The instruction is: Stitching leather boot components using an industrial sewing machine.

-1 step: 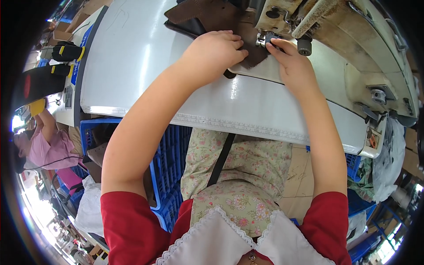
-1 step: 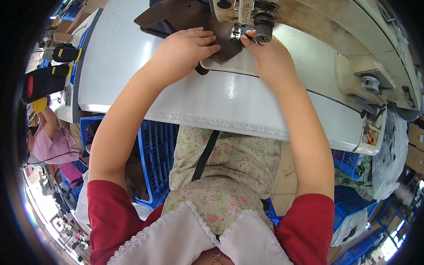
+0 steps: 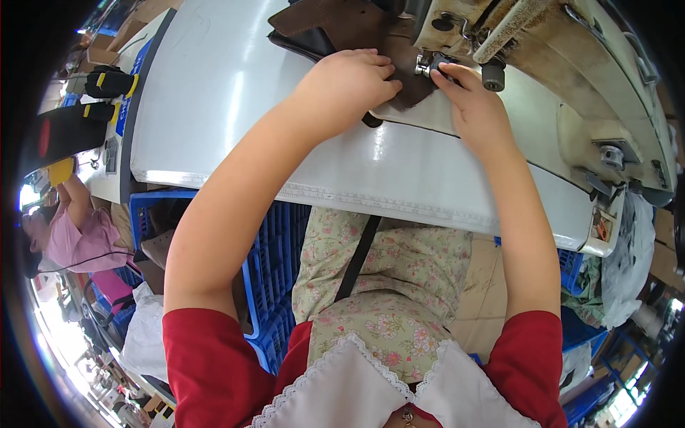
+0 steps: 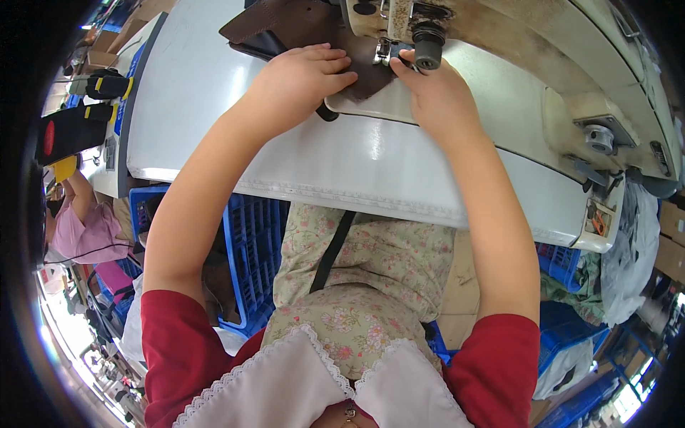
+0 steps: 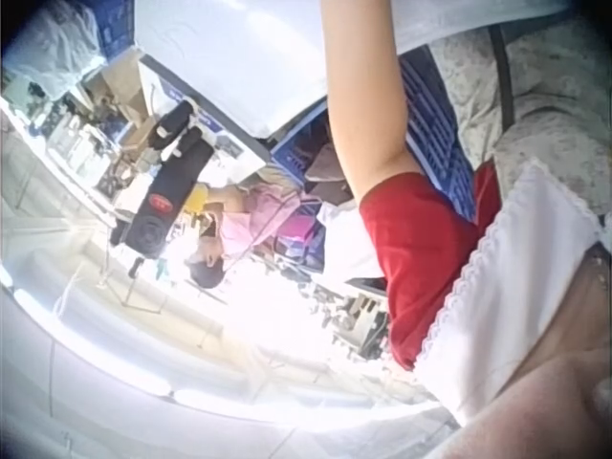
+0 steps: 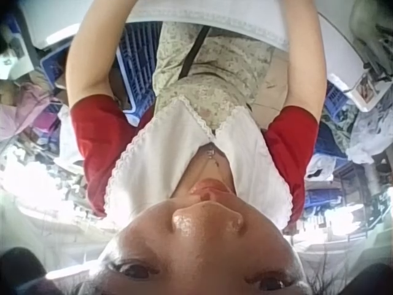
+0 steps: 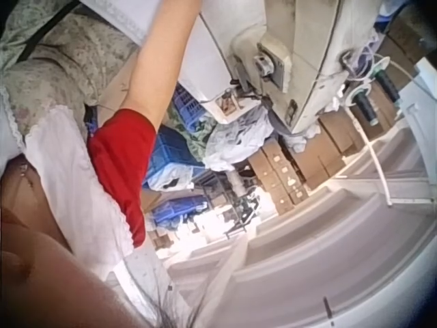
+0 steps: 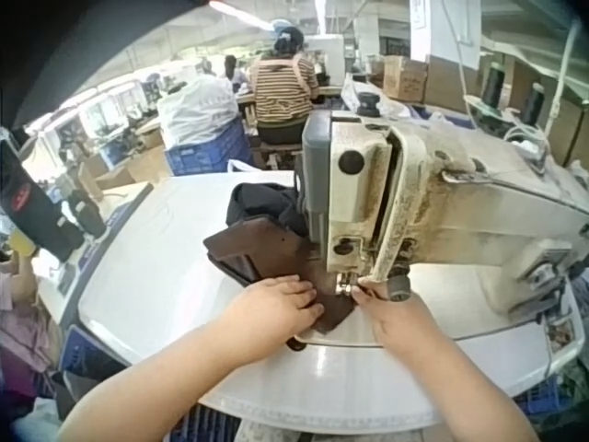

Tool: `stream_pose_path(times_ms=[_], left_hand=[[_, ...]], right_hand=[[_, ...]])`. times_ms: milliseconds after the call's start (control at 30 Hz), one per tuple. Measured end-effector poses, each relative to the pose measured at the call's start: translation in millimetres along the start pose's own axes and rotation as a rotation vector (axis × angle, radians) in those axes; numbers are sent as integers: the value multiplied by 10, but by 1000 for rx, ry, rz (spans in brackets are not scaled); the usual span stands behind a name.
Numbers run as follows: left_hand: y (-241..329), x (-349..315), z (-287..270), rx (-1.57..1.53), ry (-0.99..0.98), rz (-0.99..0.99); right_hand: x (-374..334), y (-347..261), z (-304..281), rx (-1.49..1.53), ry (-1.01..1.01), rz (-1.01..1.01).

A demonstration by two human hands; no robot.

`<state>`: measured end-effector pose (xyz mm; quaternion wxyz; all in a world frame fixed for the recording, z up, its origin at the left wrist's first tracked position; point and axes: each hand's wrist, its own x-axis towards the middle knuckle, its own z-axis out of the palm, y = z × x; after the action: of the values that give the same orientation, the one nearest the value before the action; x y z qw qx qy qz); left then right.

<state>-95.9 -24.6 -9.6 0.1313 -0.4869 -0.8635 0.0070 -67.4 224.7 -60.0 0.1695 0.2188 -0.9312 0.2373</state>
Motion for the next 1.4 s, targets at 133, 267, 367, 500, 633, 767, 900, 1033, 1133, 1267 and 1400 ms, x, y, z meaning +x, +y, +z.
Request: stream_pose_path(times_ms=[133,267,367,500,633,767,900,1033,1133,1267,1400], left_hand=[[-28,-9,-21,-43,-13,-15],[70,40,-66,-43,-60,-44],[232,69,-121,-24,-70,-79],[420,79,-21,-149,21,-248],[497,50,171,-105,199,-344],[488,50,256,-83,252,-320],[472,32,259,-120,235,-319],[449,34,262,-130,240,-312],[409,46,262,-156,225,-304],[306,47,231,-193,172,-259],[209,41,203,-236,132,-218]], right_hand=[[6,-56,-4,7,16,-4],[4,-53,-77,18,-20,20],[19,0,-114,69,-15,33],[87,57,-151,107,-64,-5],[120,107,-139,104,-70,-39],[97,98,-128,125,-43,-47],[64,62,-122,75,-115,-9],[52,63,-106,36,-92,-41],[39,73,-88,21,-91,-39],[32,29,-63,44,-73,-29],[42,-14,-57,1,3,-96]])
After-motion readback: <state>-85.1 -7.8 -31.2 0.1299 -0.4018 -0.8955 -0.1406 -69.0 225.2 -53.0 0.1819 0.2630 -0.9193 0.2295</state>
